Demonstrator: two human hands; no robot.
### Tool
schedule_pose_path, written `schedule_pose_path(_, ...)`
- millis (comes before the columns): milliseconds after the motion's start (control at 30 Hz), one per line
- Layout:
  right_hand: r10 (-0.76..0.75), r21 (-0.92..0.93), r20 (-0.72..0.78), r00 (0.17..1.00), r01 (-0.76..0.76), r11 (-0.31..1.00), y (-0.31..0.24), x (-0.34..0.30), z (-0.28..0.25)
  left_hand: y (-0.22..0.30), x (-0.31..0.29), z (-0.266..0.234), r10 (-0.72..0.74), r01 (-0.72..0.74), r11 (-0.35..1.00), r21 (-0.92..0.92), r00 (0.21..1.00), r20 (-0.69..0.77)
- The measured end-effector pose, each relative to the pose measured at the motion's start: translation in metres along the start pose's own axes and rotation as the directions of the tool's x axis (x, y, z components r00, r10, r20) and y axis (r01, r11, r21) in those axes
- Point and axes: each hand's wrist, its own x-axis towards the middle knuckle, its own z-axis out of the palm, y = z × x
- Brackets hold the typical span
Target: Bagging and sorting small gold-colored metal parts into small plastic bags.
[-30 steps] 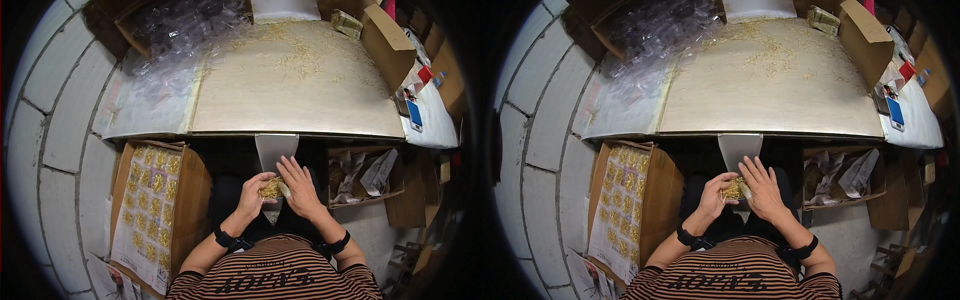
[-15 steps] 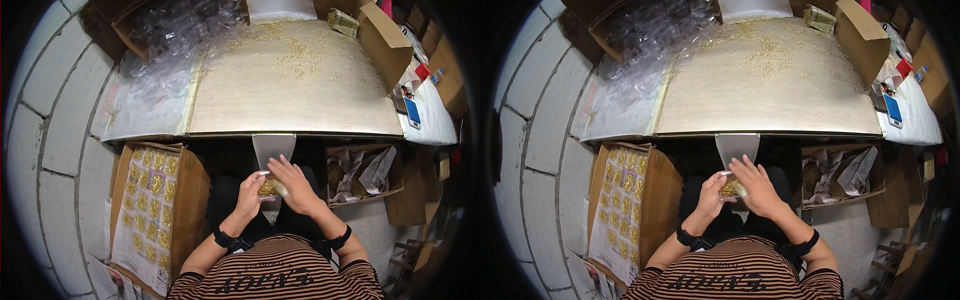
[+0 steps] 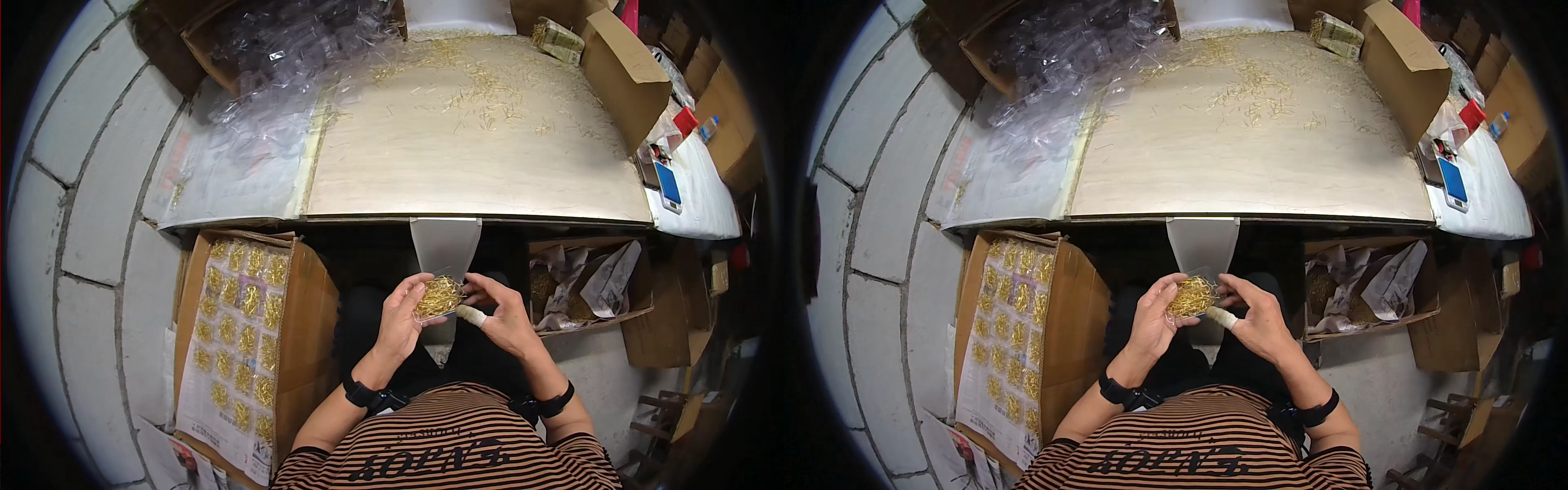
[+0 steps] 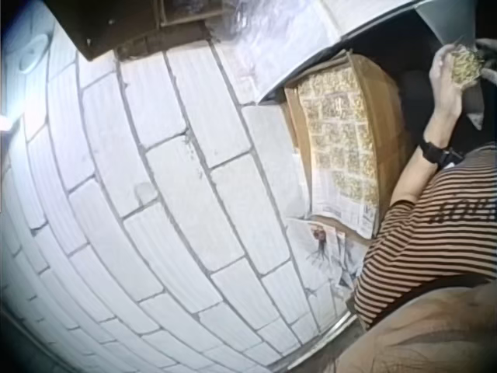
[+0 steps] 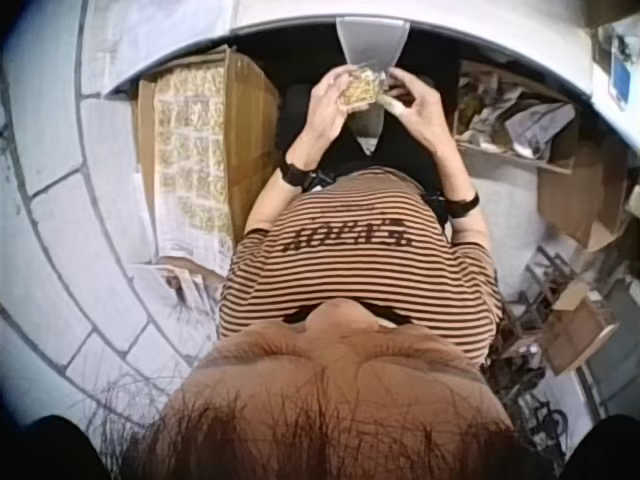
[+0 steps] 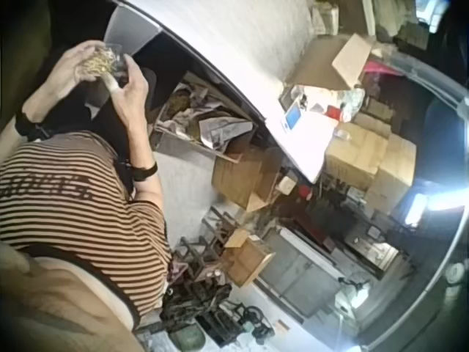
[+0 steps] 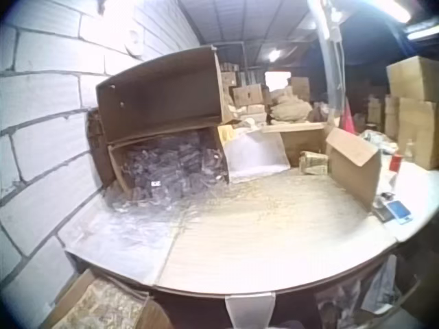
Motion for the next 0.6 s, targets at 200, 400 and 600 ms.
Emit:
schedule_pose_path(200,0.054,-0.041,0.015,0.998,-0.053,0.998,-0.007,-0.001,0.01,-0.001,-0.003,0.0,0.04,-0.037,0.999,0.04,0.997,-0.064)
schedule_pose_path(400,0.118,0.118,-0.063,0.991,-0.11,0.987,0.003,0.001,0.015,-0.002,-0.003,0.001,0.075,-0.068,0.995,0.066,0.991,-0.107)
schedule_pose_path(600,0.261,0.335,0.0,0.965,-0.246,0.91,0.009,0.002,0.008,0.002,-0.005,0.003,0.053,-0.037,0.985,0.171,0.994,-0.095)
